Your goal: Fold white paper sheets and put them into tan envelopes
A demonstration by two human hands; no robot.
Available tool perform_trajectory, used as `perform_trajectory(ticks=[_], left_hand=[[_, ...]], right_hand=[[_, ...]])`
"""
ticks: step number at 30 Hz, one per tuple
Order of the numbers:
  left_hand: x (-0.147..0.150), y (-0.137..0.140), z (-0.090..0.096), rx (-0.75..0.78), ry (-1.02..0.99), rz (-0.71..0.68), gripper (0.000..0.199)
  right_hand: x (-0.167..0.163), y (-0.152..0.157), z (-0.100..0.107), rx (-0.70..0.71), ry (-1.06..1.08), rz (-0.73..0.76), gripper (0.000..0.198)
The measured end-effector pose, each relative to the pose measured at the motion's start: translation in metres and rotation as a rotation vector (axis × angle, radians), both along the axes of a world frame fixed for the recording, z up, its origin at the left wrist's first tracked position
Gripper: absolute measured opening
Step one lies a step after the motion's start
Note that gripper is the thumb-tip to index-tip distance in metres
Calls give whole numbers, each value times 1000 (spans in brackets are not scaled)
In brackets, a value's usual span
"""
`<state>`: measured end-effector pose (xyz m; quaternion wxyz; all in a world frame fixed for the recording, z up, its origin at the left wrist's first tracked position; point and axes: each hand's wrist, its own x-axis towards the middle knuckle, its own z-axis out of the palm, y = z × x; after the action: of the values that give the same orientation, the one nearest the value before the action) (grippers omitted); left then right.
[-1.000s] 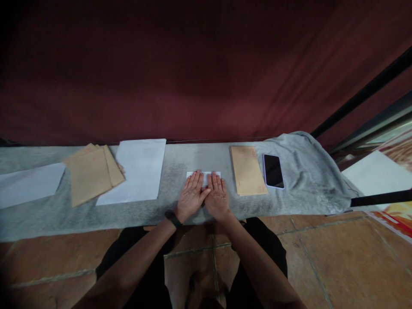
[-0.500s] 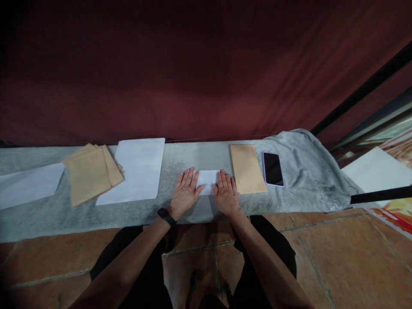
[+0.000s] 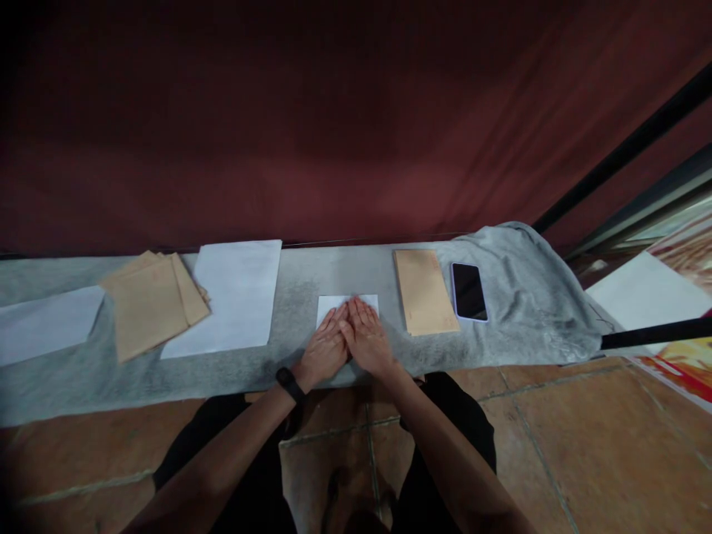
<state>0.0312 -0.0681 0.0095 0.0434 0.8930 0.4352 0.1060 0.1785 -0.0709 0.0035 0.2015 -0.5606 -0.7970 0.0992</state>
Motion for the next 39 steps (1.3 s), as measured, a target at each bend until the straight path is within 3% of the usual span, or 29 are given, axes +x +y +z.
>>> perform_trajectory(ticks=[13, 21, 23, 26, 31, 35, 39], left_hand=[[-19, 17, 1, -7, 25, 279, 58], [-22, 26, 4, -1, 27, 328, 63], [-20, 22, 7, 15, 5, 302, 62], [-16, 6, 11, 8, -26, 139, 58], [-15, -25, 11, -33, -40, -49, 56], [-17, -33, 9, -47, -63, -130, 56], [-15, -32, 8, -92, -47, -146, 47]], right_hand=[[9, -4, -12, 130, -150, -142, 64], [11, -6, -13, 120, -151, -184, 65], [11, -7, -14, 109, -128, -188, 64], [13, -7, -13, 68, -81, -192, 61], [22, 2, 5, -62, 112, -175, 59], [11, 4, 26, -148, 299, 34, 54], [-19, -3, 32, -173, 185, 274, 50]])
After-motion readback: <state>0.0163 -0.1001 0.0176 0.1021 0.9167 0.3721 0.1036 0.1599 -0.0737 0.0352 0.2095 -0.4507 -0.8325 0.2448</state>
